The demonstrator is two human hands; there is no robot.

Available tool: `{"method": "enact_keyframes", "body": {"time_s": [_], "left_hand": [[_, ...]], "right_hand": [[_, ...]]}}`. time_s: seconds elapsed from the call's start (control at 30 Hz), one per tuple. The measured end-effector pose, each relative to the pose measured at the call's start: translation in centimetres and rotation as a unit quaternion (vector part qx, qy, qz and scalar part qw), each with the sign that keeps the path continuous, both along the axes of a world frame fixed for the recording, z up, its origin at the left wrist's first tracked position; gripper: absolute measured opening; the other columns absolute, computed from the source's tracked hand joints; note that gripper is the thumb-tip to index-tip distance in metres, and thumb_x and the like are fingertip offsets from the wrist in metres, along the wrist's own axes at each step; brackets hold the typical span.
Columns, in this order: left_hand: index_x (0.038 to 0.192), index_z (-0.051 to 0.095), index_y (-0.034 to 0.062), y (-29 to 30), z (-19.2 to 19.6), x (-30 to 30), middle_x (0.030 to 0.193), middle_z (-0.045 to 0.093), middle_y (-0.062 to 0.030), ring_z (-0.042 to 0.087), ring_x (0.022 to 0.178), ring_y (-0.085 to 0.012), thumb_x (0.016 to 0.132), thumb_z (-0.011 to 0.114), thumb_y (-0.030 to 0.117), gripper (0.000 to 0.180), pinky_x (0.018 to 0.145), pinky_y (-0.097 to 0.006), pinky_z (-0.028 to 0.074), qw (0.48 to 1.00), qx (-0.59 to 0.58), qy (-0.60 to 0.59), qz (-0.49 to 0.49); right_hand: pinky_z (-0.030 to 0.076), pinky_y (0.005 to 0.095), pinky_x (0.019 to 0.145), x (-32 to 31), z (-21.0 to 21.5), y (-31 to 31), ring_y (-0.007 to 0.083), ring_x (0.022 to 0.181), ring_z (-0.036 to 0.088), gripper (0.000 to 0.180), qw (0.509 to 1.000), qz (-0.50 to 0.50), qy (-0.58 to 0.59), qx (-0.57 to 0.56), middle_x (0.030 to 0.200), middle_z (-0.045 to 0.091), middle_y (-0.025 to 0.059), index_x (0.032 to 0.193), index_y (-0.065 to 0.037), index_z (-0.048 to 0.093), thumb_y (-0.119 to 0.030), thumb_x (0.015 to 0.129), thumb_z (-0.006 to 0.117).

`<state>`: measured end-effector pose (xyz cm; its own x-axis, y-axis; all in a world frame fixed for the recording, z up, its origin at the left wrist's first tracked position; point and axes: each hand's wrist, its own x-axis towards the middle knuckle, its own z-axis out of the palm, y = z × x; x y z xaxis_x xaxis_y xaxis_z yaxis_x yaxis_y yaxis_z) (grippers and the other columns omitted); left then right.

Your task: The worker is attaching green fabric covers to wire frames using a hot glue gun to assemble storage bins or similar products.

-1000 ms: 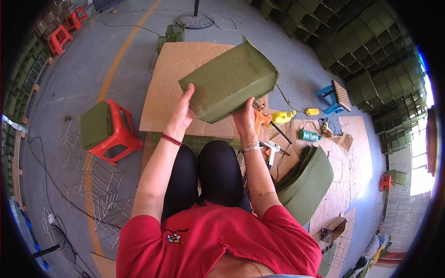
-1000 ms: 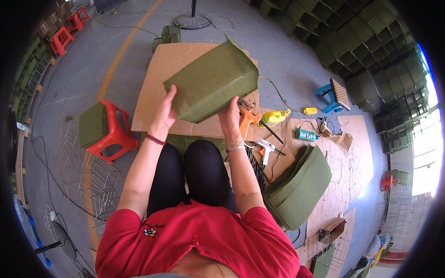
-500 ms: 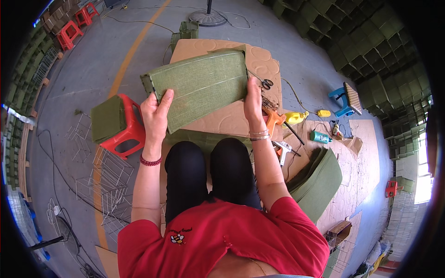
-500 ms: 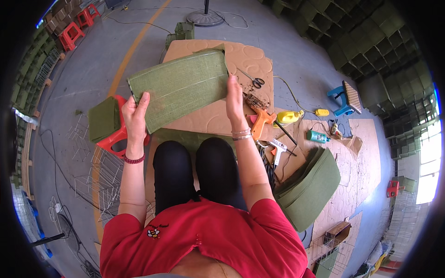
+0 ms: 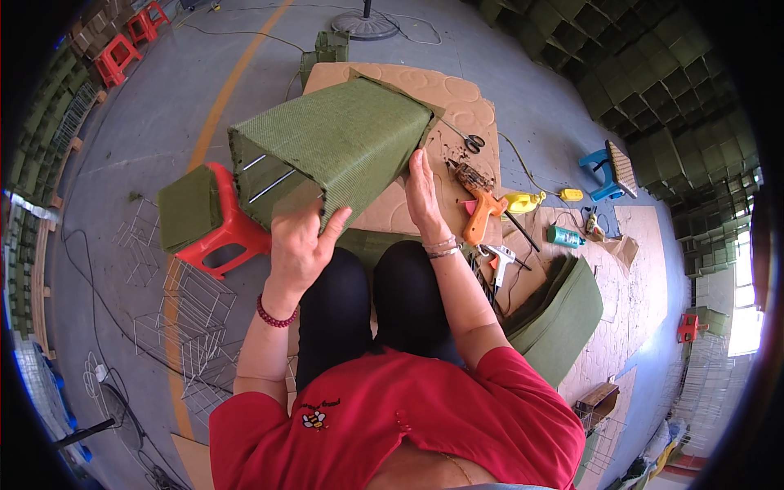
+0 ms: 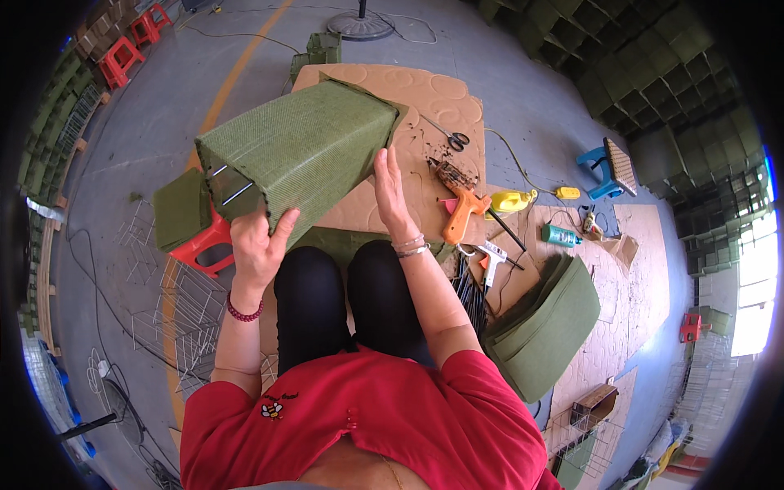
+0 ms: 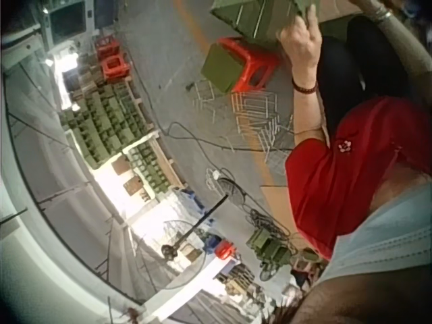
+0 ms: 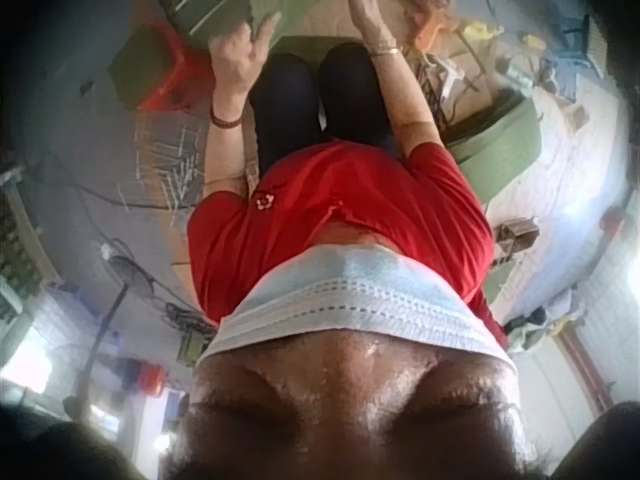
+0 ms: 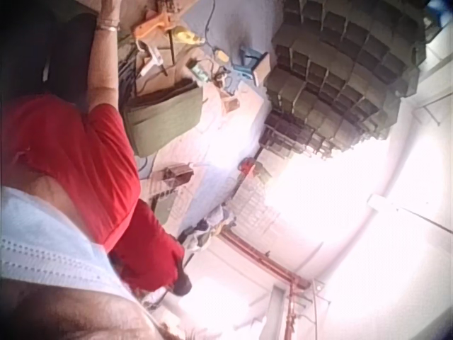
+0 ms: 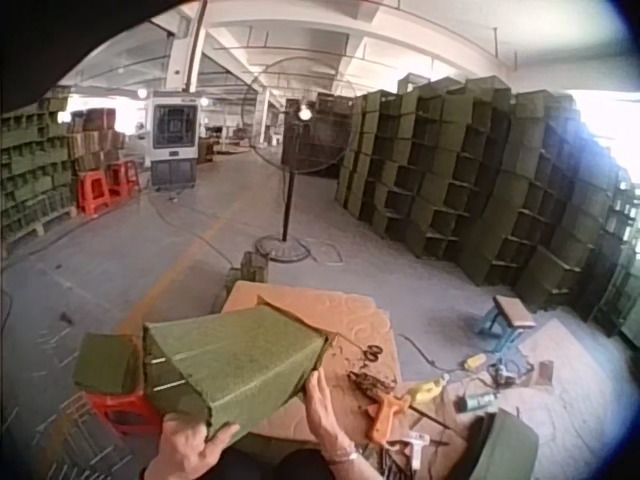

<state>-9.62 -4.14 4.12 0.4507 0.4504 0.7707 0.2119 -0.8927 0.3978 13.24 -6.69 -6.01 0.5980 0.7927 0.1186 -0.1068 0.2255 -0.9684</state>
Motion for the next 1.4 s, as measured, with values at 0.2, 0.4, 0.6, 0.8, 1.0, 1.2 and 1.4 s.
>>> {"method": "enact_keyframes", "body": {"time_s": [0.2, 0.4, 0.6, 0.8, 1.0, 1.2, 1.4], "left_hand": [[0.080, 0.058, 0.0024, -2.3, 0.1, 0.2, 0.069, 0.059, -0.0072, 0.060, 0.057, -0.0220, 0.079, 0.075, 0.010, 0.019, 0.049, -0.034, 0.048, 0.991, 0.069, 0.085, -0.071], [0.088, 0.066, 0.0045, -4.0, -0.5, 0.2, 0.088, 0.067, -0.0078, 0.067, 0.083, -0.0211, 0.073, 0.068, 0.007, 0.015, 0.070, -0.030, 0.056, 0.965, 0.145, 0.196, -0.098], [0.096, 0.071, 0.0082, -4.7, -2.6, -1.6, 0.103, 0.068, -0.0087, 0.066, 0.098, -0.0270, 0.073, 0.071, 0.013, 0.023, 0.087, -0.040, 0.054, 0.936, 0.194, 0.246, -0.164], [0.117, 0.070, 0.0073, -5.5, -6.2, -3.8, 0.125, 0.065, -0.0121, 0.060, 0.118, -0.0329, 0.075, 0.071, 0.014, 0.043, 0.103, -0.050, 0.044, 0.954, 0.087, 0.204, -0.202], [0.117, 0.069, 0.0074, -6.1, -8.1, -5.9, 0.124, 0.065, -0.0114, 0.060, 0.117, -0.0326, 0.075, 0.071, 0.014, 0.043, 0.103, -0.050, 0.044, 0.953, -0.091, 0.203, -0.208], [0.117, 0.069, 0.0077, -7.5, -7.7, -8.3, 0.124, 0.065, -0.0112, 0.060, 0.117, -0.0322, 0.076, 0.070, 0.014, 0.042, 0.103, -0.050, 0.044, 0.949, -0.125, 0.222, -0.186], [0.117, 0.068, 0.0081, -8.7, -8.0, -9.3, 0.123, 0.065, -0.0111, 0.060, 0.117, -0.0317, 0.076, 0.069, 0.015, 0.042, 0.104, -0.050, 0.044, 0.945, -0.146, 0.230, -0.179]], "right_hand": [[0.036, 0.0305, 0.103, 1.5, 0.2, -0.2, 0.0160, 0.120, 0.047, 0.063, 0.988, -0.033, 0.091, 0.122, 0.133, 0.051, 0.0086, 0.139, 0.004, 0.043, -0.048, 0.105, 0.036], [0.028, 0.0200, 0.055, 3.0, 1.6, -1.7, 0.0030, 0.063, 0.038, 0.038, 0.978, -0.130, 0.103, 0.129, 0.076, 0.052, -0.0062, 0.123, -0.002, 0.061, -0.032, 0.101, 0.053], [0.046, 0.0211, 0.073, 3.2, 2.7, -2.7, 0.0062, 0.081, 0.059, 0.026, 0.962, -0.121, 0.178, 0.170, 0.096, 0.069, 0.0008, 0.112, 0.001, 0.069, -0.016, 0.093, 0.067], [0.048, 0.0222, 0.078, 2.4, 5.3, -3.3, 0.0072, 0.085, 0.060, 0.024, 0.941, -0.111, 0.221, 0.229, 0.095, 0.070, 0.0031, 0.106, 0.003, 0.072, -0.017, 0.093, 0.068], [0.050, 0.0223, 0.077, 1.9, 9.8, -4.6, 0.0081, 0.083, 0.063, 0.023, 0.982, -0.072, 0.041, 0.168, 0.093, 0.071, 0.0026, 0.107, 0.000, 0.073, -0.014, 0.090, 0.071], [0.049, 0.0227, 0.062, 2.0, 14.2, -5.8, 0.0063, 0.066, 0.062, 0.019, 0.954, -0.121, -0.246, 0.124, 0.071, 0.070, 0.0037, 0.096, -0.002, 0.075, -0.019, 0.087, 0.073], [0.045, 0.0248, 0.057, 1.7, 15.8, -6.3, 0.0053, 0.061, 0.055, 0.027, 0.975, -0.076, -0.190, 0.092, 0.069, 0.067, 0.0034, 0.095, 0.000, 0.074, -0.026, 0.092, 0.068]]}}
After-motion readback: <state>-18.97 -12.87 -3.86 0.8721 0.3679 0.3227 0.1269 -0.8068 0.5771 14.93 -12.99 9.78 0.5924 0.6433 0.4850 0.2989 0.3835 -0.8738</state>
